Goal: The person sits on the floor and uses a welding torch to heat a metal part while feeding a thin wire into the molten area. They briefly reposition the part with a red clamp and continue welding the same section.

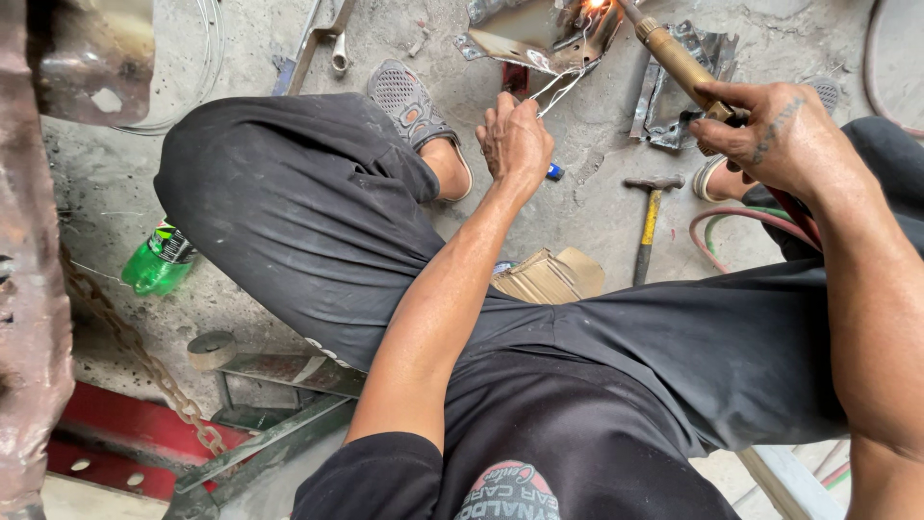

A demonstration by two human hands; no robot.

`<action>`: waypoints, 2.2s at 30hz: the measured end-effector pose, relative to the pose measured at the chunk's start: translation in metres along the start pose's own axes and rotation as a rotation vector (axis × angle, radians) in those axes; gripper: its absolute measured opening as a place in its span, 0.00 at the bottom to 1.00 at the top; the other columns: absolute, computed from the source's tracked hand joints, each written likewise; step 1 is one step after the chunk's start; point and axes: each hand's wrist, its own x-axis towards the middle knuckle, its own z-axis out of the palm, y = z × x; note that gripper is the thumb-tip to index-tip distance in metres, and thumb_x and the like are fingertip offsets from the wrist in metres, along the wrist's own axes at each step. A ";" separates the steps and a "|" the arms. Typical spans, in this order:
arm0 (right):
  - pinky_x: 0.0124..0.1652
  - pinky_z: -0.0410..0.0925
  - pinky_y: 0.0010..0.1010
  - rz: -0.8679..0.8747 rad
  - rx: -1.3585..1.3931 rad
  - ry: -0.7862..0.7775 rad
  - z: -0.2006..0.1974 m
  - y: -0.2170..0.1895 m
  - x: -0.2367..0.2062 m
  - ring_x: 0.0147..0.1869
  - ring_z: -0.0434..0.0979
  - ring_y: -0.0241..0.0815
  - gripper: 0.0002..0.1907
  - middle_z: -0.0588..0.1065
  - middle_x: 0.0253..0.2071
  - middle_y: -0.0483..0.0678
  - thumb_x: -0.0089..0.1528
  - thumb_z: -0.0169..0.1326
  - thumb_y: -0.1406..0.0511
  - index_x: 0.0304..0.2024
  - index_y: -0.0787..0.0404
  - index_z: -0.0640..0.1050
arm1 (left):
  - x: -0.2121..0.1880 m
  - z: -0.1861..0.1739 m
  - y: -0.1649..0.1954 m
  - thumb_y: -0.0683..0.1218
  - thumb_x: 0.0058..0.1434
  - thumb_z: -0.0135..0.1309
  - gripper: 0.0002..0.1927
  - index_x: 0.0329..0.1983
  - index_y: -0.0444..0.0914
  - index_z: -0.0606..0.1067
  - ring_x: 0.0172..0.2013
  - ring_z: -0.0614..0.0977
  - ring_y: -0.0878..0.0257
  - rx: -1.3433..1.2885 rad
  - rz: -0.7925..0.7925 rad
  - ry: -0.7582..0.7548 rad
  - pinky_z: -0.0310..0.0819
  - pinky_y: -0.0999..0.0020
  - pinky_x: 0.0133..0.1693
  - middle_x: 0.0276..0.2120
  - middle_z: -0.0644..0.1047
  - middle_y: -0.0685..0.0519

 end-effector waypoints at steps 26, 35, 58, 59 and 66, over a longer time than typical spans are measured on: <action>0.30 0.71 0.35 -0.023 0.012 0.026 0.003 0.005 0.004 0.31 0.79 0.39 0.28 0.82 0.36 0.53 0.65 0.62 0.57 0.67 0.53 0.77 | 0.002 0.016 -0.007 0.42 0.57 0.58 0.11 0.42 0.38 0.81 0.46 0.74 0.52 -0.062 -0.007 0.025 0.64 0.52 0.49 0.42 0.73 0.48; 0.29 0.70 0.36 0.033 -0.010 0.019 0.004 0.004 0.003 0.29 0.78 0.42 0.27 0.82 0.35 0.53 0.65 0.62 0.57 0.67 0.52 0.77 | 0.001 0.018 -0.006 0.42 0.57 0.58 0.10 0.42 0.38 0.81 0.46 0.74 0.51 -0.044 -0.014 0.021 0.65 0.50 0.50 0.43 0.73 0.48; 0.35 0.73 0.36 0.002 -0.001 0.034 0.003 0.004 0.002 0.35 0.81 0.43 0.27 0.82 0.37 0.54 0.65 0.62 0.56 0.66 0.53 0.78 | 0.006 0.021 -0.007 0.43 0.59 0.58 0.10 0.44 0.39 0.81 0.47 0.75 0.52 -0.055 -0.034 0.028 0.65 0.52 0.50 0.44 0.74 0.49; 0.35 0.73 0.36 -0.002 -0.004 0.036 0.003 0.004 0.001 0.35 0.81 0.43 0.27 0.82 0.37 0.54 0.65 0.62 0.56 0.66 0.53 0.78 | 0.006 0.021 -0.007 0.43 0.59 0.58 0.10 0.44 0.39 0.81 0.47 0.75 0.52 -0.051 -0.033 0.029 0.65 0.51 0.50 0.44 0.74 0.49; 0.35 0.73 0.37 0.015 0.008 0.019 0.004 0.003 0.000 0.35 0.81 0.43 0.27 0.83 0.37 0.53 0.65 0.62 0.56 0.67 0.53 0.77 | 0.004 0.022 -0.010 0.43 0.58 0.58 0.11 0.44 0.39 0.81 0.46 0.75 0.52 -0.062 -0.025 0.040 0.66 0.51 0.50 0.43 0.74 0.49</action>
